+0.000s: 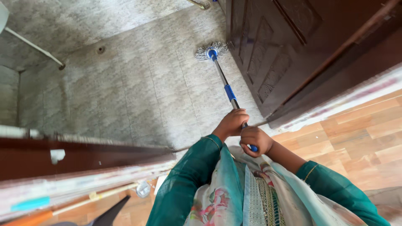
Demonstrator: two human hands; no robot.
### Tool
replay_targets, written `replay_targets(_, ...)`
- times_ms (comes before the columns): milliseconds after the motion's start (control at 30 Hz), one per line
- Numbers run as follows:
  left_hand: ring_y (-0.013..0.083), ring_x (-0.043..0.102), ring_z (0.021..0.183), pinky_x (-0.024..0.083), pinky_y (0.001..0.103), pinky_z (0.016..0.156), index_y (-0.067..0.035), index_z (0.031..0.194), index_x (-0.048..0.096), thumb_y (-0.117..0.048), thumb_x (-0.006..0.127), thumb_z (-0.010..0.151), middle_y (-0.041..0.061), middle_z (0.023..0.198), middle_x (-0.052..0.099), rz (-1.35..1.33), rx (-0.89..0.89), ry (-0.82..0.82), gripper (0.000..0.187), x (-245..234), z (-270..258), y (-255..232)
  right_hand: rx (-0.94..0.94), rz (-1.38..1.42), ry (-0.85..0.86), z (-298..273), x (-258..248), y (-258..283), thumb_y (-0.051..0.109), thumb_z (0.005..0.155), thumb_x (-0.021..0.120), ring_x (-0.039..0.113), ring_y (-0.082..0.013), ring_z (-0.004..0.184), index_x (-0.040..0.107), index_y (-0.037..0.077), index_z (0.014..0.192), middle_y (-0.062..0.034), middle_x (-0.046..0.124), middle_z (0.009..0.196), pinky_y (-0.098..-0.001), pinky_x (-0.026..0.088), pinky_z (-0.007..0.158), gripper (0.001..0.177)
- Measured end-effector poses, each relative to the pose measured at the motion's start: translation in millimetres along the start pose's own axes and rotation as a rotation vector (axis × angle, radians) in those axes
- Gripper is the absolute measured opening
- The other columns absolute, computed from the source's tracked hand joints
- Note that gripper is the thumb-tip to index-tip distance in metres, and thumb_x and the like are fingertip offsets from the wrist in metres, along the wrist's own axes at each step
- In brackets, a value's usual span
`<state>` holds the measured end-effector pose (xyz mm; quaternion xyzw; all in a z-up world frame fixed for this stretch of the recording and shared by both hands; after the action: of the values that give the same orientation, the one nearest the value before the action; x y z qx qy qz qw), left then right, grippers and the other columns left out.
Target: The person mops a tiled bathroom floor using a mop, moving the mop head across different sections of the floor and around fixtures such as a sink and toilet.
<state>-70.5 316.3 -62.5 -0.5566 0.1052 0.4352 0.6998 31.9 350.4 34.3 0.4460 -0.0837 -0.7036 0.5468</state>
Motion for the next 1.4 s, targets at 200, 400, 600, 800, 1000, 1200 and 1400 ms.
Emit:
replay_targets(200,0.0342,0.062,0.088,0.049,0.046,0.084,-0.01,0.073,0.055,-0.016,0.061,0.081,0.01,0.079,0.057,0.051,-0.045,-0.012,0.012,36.2,0.0,-116.3,0.025,0.044,-0.119,-35.9,-58.2,109.7,0.002,0.081,0.062,0.064,-0.0322,0.072,0.065,0.004,0.076,-0.0125,0.064,0.077,-0.042,0.052,0.07,0.006)
replay_targets(400,0.0363,0.065,0.081,0.052,0.049,0.075,-0.011,0.068,0.058,-0.028,0.066,0.076,0.011,0.076,0.063,0.016,0.017,-0.027,0.021,47.0,12.4,-258.9,0.141,0.038,-0.237,-64.6,-123.2,230.6,0.004,0.08,0.059,0.067,-0.0282,0.069,0.065,0.003,0.072,-0.0108,0.066,0.071,-0.0388,0.056,0.071,0.01)
replay_targets(600,0.036,0.064,0.062,0.046,0.05,0.055,-0.013,0.06,0.057,-0.039,0.074,0.07,0.008,0.062,0.062,-0.139,-0.029,0.12,0.032,40.9,20.4,-365.9,0.074,0.156,-0.475,-77.8,-175.2,328.0,0.013,0.091,0.057,0.066,-0.0204,0.06,0.062,0.0,0.085,-0.0063,0.064,0.071,-0.0388,0.058,0.063,0.015)
replay_targets(800,0.0359,0.058,0.064,0.041,0.049,0.06,-0.011,0.066,0.047,-0.034,0.075,0.071,0.009,0.066,0.056,-0.312,0.094,0.057,0.036,33.5,16.2,-352.5,-0.192,0.205,-0.433,-62.9,-163.0,313.8,0.014,0.091,0.062,0.066,-0.0162,0.056,0.056,0.004,0.09,-0.0031,0.062,0.065,-0.0391,0.059,0.06,0.012)
replay_targets(1000,0.0367,0.056,0.063,0.042,0.049,0.059,-0.01,0.064,0.045,-0.027,0.072,0.069,0.01,0.064,0.053,-0.31,0.099,-0.013,0.033,10.4,27.8,-266.6,-0.105,0.127,-0.308,-20.3,-141.5,243.6,0.015,0.094,0.061,0.067,-0.0192,0.057,0.054,0.006,0.095,-0.0033,0.062,0.068,-0.0416,0.059,0.063,0.011)
replay_targets(1200,0.0389,0.06,0.073,0.046,0.051,0.067,-0.011,0.066,0.048,-0.021,0.067,0.071,0.012,0.068,0.055,-0.267,0.151,-0.007,0.022,-18.9,45.6,-138.1,-0.226,0.098,-0.341,18.1,-94.0,119.0,0.011,0.089,0.059,0.065,-0.0192,0.054,0.058,0.004,0.085,-0.0042,0.063,0.068,-0.0383,0.057,0.057,0.008)
replay_targets(1400,0.0334,0.063,0.08,0.051,0.048,0.079,-0.013,0.067,0.053,-0.023,0.07,0.064,0.007,0.071,0.058,-0.062,0.127,0.058,0.02,-28.2,47.5,-0.4,-0.123,-0.037,-0.328,36.5,-37.9,2.2,0.007,0.083,0.06,0.067,-0.0261,0.065,0.059,0.004,0.085,-0.0077,0.063,0.071,-0.0402,0.055,0.065,0.003)
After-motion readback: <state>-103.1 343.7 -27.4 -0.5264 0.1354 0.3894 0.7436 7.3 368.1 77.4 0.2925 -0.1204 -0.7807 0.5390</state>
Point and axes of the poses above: each hand's wrist, its own z-axis towards the middle knuckle, its own x-axis out of the palm, y = z × x, the point moved 7 cm from there along z, towards the middle knuckle
